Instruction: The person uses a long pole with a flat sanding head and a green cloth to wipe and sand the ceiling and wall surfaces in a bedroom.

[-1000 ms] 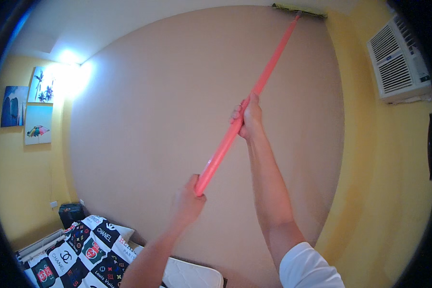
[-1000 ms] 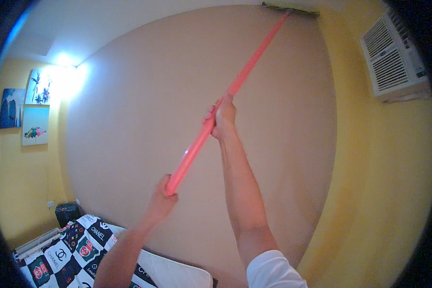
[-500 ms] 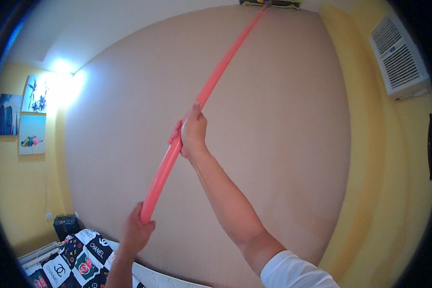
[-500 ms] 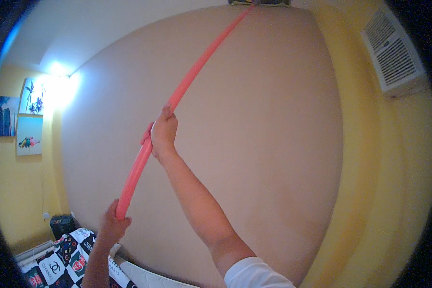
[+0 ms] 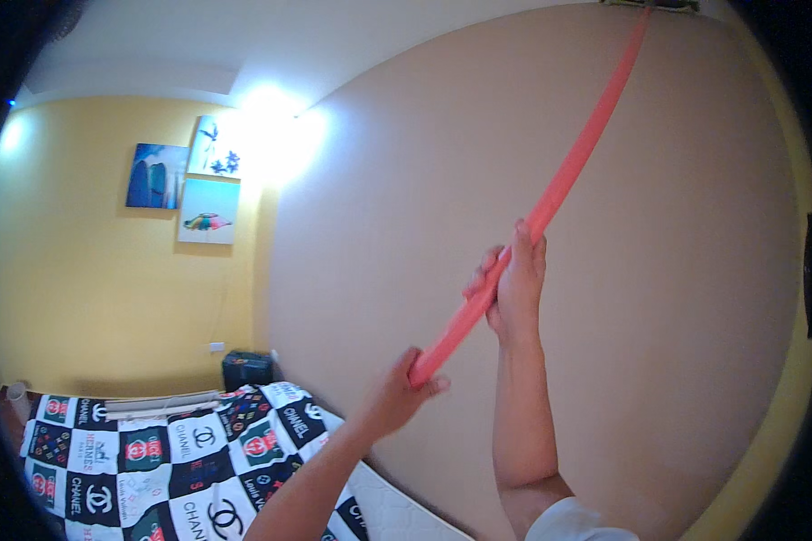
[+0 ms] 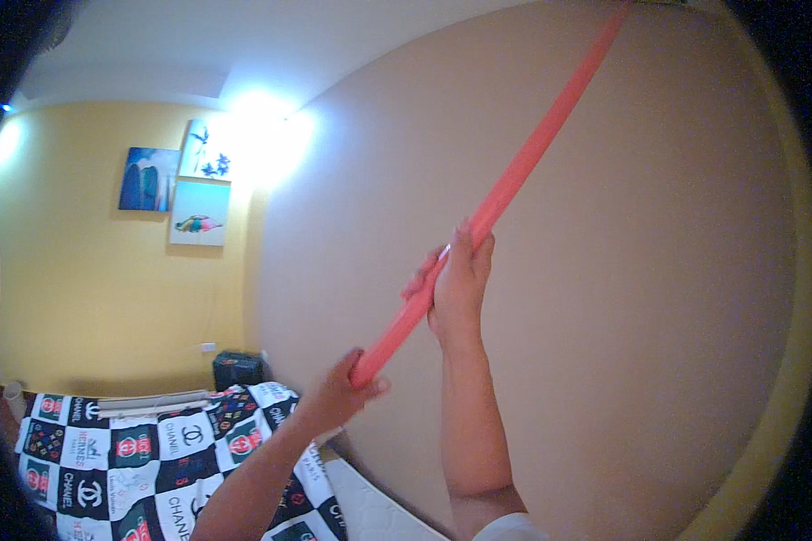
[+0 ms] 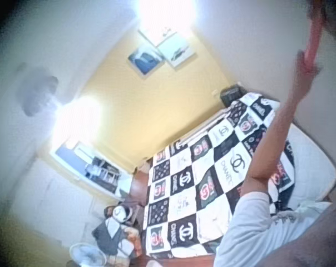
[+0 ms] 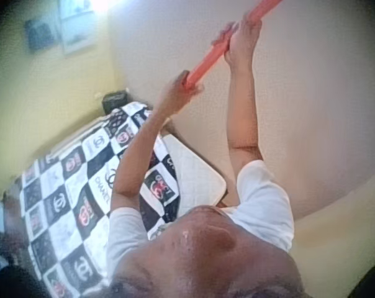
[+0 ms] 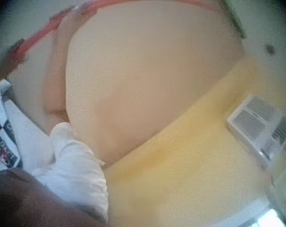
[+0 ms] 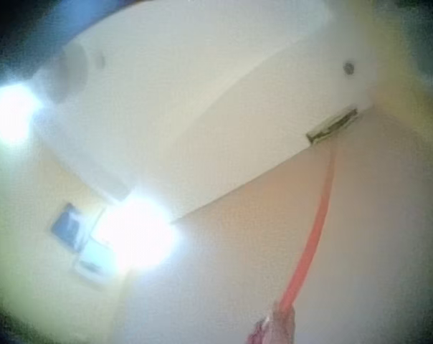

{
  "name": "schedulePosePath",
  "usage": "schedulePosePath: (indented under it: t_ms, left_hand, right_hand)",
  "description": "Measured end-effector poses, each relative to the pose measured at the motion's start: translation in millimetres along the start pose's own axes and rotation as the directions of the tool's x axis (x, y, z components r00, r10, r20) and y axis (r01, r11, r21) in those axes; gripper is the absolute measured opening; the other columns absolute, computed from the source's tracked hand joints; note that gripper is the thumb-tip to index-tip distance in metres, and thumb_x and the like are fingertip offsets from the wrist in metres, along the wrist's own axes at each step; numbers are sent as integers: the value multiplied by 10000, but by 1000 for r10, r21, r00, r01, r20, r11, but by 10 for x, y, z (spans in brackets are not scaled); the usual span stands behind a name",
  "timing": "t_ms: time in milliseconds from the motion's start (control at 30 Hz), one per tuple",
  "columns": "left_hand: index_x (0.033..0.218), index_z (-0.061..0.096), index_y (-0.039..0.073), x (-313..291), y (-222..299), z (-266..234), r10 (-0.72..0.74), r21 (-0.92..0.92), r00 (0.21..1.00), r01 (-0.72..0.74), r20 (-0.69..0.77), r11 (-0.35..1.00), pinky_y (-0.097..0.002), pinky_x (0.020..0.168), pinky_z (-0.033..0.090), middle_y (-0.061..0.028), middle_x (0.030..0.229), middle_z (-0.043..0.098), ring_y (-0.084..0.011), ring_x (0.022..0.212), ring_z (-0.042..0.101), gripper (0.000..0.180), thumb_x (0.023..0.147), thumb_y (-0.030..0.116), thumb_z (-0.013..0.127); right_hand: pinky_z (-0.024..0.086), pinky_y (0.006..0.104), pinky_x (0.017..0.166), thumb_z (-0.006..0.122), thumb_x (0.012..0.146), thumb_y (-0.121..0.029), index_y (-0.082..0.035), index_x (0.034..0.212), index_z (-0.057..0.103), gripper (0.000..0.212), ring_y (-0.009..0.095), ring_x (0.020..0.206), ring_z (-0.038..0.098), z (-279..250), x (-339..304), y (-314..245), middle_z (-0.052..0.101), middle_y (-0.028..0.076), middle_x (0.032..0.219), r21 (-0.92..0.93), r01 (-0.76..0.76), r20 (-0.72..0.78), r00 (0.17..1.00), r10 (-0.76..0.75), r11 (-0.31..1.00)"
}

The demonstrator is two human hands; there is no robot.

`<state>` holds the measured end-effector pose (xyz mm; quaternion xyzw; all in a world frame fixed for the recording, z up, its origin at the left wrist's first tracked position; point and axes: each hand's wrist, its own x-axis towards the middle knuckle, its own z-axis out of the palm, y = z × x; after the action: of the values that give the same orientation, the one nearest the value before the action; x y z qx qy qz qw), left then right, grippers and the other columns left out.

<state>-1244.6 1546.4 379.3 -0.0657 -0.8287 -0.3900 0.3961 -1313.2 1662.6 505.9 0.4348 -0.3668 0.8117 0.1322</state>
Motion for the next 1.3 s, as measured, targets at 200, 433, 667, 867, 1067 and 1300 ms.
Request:
schedulePosePath:
  t_ms: [200, 433, 667, 867, 1067, 1300]
  left_hand:
    - [824, 543, 33, 500, -321, -680, 80, 256, 980, -32, -180, 966, -401, 558, 421, -159, 580, 525, -320, 575, 549, 557, 864, 568, 395]
    - [788, 573, 24, 667, -686, -1034, 62, 235, 973, -8, -224, 972, -396, 542, 409, -116, 556, 508, -255, 555, 535, 580, 860, 572, 397]
    - [810, 593, 39, 581, -1289, -1280, -159, 158, 964, 194, -212, 968, -420, 601, 420, -164, 626, 559, -340, 648, 568, 612, 839, 613, 381]
    - [859, 601, 16, 362, -1662, -1421, -212, 143, 941, 256, -265, 956, -412, 616, 424, -174, 626, 555, -346, 659, 571, 652, 834, 626, 373]
    - [896, 602, 0, 162, -1887, -1391, -272, 141, 910, 328, -314, 934, -398, 616, 430, -182, 642, 563, -332, 655, 572, 669, 826, 631, 392]
    - [872, 596, -11, 62, -1976, -1257, -354, 64, 861, 403, -366, 913, -374, 578, 426, -161, 607, 547, -290, 594, 558, 632, 837, 595, 420]
  right_hand:
    - [472, 350, 372, 350, 941, -294, -86, 1044, 275, 244, 174, 410, 469, 719, 388, 377, 425, 74, 632, -57, 81, -63, 994, -85, 995]
    - [462, 362, 333, 360, 937, -258, -54, 1067, 264, 260, 195, 368, 477, 1057, 529, 784, 429, 78, 597, -86, 146, -89, 984, -154, 985]
    - [448, 338, 310, 369, 934, -243, -42, 1071, 255, 268, 189, 345, 471, 1380, 414, 1344, 435, 79, 588, -78, 64, -45, 997, -68, 995]
    - [438, 326, 295, 376, 932, -234, -44, 1051, 258, 254, 186, 340, 469, 1584, 272, 1743, 433, 78, 591, -88, -29, 4, 1000, 29, 996]
    - [433, 332, 287, 396, 925, -219, -39, 1027, 263, 246, 196, 341, 472, 1639, 172, 2019, 440, 85, 597, -93, -68, 41, 997, 72, 993]
    - [431, 339, 281, 406, 922, -229, -44, 1017, 272, 248, 201, 345, 473, 1626, 161, 2306, 442, 87, 591, -135, -134, 67, 987, 144, 982]
